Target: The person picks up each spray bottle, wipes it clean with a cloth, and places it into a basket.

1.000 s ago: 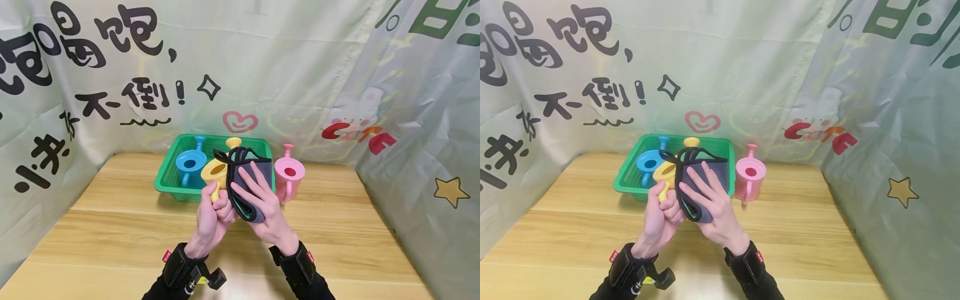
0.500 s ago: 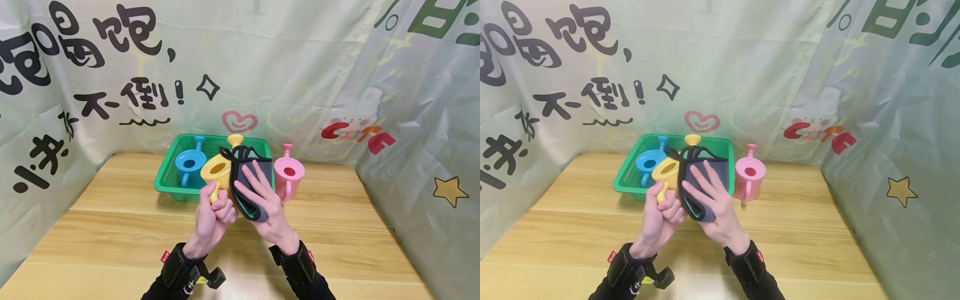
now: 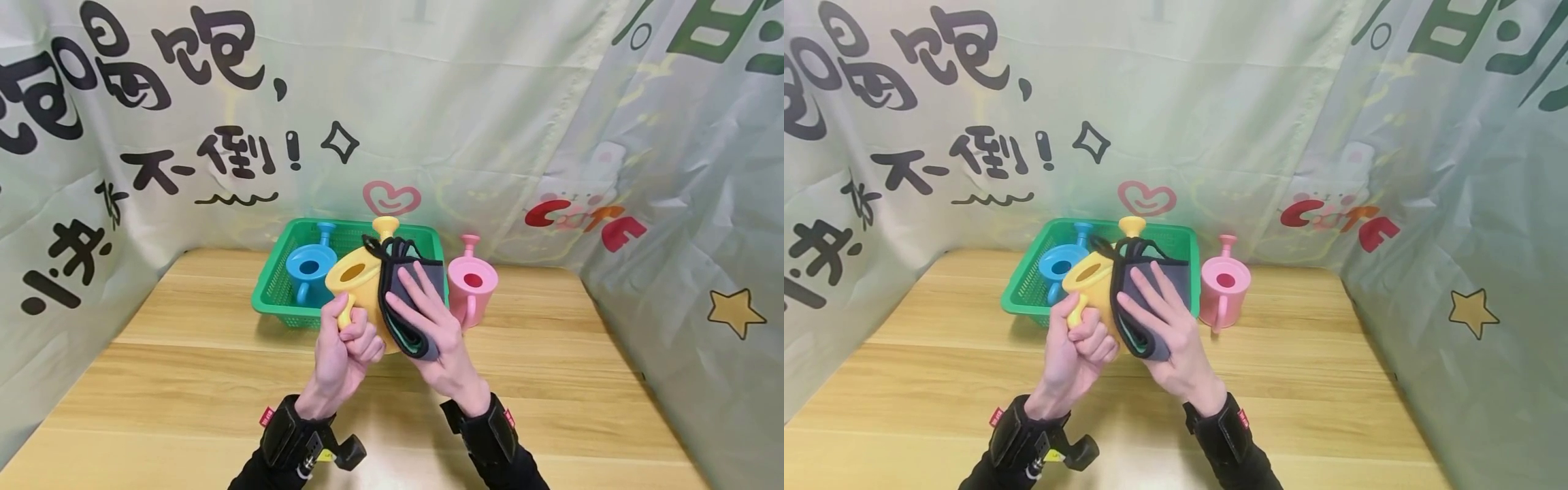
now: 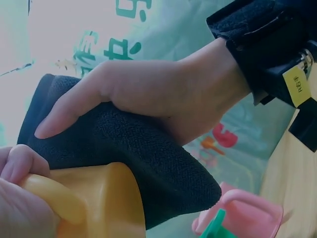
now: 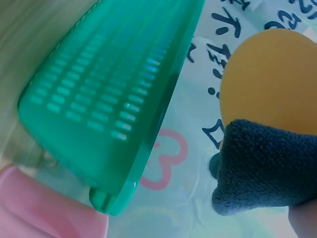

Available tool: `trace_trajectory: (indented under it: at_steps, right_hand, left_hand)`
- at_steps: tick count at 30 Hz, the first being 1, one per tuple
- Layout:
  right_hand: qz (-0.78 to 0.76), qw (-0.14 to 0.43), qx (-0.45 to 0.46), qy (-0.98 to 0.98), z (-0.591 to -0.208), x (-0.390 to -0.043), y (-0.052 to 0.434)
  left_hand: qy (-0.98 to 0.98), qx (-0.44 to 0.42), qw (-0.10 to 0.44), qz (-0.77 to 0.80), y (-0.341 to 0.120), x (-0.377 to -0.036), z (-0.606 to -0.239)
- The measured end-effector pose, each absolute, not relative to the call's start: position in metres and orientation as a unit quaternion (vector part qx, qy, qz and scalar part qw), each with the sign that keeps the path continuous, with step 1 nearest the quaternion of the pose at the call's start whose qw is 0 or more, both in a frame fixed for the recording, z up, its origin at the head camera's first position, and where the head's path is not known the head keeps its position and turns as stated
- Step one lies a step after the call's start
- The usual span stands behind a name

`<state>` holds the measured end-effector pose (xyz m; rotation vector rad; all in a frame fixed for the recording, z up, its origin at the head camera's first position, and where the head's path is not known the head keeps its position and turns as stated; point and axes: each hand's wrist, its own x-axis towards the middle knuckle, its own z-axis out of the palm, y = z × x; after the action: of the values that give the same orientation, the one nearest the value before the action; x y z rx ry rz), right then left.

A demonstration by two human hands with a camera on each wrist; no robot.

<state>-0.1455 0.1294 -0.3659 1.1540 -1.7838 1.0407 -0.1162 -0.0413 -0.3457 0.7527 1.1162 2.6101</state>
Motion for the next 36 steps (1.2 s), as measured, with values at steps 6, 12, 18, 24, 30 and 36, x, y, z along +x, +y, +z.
trace_trajectory:
  at_steps: [6, 12, 18, 24, 30, 36]
  right_hand:
    - [0.360, 0.402, 0.481, -0.691, -0.3648, -0.1464, 0.1262]
    - [0.452, 0.351, 0.461, -0.678, -0.3683, -0.1463, 0.1278]
    - [0.453, 0.350, 0.462, -0.677, -0.3679, -0.1453, 0.1288]
    - [0.414, 0.372, 0.478, -0.680, -0.3670, -0.1458, 0.1275]
    - [0.496, 0.330, 0.451, -0.664, -0.3659, -0.1421, 0.1285]
    - [0.521, 0.319, 0.458, -0.646, -0.3640, -0.1403, 0.1289]
  left_hand:
    - [0.388, 0.249, 0.082, 0.884, -0.0428, -0.1144, -0.3439]
    - [0.394, 0.273, 0.076, 0.874, -0.0391, -0.1138, -0.3448]
    - [0.397, 0.285, 0.071, 0.870, -0.0387, -0.1138, -0.3457]
    - [0.405, 0.290, 0.057, 0.865, -0.0390, -0.1141, -0.3460]
    - [0.417, 0.304, 0.061, 0.854, -0.0373, -0.1136, -0.3467]
    - [0.435, 0.324, 0.035, 0.840, -0.0354, -0.1136, -0.3470]
